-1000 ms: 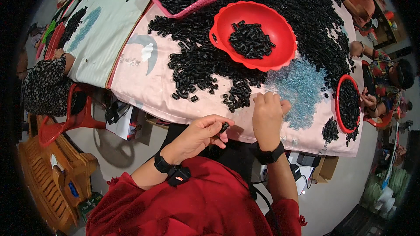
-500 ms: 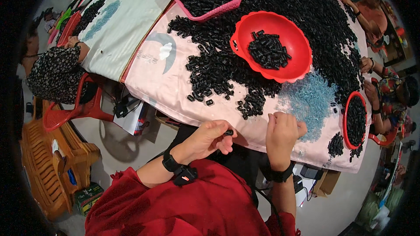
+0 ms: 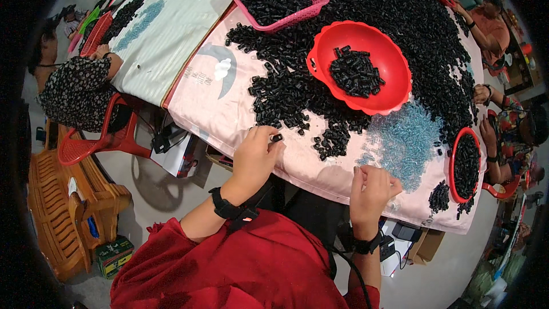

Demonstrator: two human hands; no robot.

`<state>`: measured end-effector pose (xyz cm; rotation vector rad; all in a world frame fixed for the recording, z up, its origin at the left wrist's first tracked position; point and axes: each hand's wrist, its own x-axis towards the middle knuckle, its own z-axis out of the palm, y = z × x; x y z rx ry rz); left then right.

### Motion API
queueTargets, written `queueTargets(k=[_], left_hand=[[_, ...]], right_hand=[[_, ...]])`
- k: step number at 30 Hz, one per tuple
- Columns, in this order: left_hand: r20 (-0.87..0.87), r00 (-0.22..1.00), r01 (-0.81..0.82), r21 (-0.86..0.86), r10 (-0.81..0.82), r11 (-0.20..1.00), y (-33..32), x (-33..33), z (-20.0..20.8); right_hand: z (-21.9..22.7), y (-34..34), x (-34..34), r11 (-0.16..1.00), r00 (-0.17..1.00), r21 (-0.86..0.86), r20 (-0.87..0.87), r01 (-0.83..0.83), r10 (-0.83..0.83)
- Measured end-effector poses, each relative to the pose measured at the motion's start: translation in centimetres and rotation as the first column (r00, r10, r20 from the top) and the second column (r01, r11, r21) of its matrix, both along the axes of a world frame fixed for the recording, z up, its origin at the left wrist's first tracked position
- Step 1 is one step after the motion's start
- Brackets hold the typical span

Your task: The person repeatedly picks small black plastic pieces and light-blue pins from a table, inserts a pin into each piece, and places the assembled units into a red bowl. The camera is head-mounted and shows the hands and table from above.

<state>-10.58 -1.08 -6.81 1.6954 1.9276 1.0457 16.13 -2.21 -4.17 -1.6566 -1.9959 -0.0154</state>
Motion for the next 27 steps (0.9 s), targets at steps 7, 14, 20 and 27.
queueTargets(k=[7,14,20,27], left_hand=[[0.59,0.788,0.343,-0.186,-0.174,0.921,-0.6,0.1,-0.3],[0.99,0.093,0.829,-0.135,0.103,0.543,-0.8,0.9,2.1],[0.997,0.081,0.791,-0.069,0.009,0.608,-1.3,2.3,1.9],[0.99,0.139,0.759,-0.099,-0.012,0.644,-1.7,2.7,2.3]], right_hand=[[-0.2,-0.7,-0.1,0.999,0.994,0.023,-0.101,0.033,-0.031],[3.9,-2.0,-2.6,0.988,0.937,-0.068,-0.331,-0.141,0.11],[5.4,-2.4,-4.1,0.965,0.921,-0.032,-0.307,-0.26,0.238],[5.0,-2.7,-4.3,0.963,0.925,-0.042,-0.29,-0.268,0.244]])
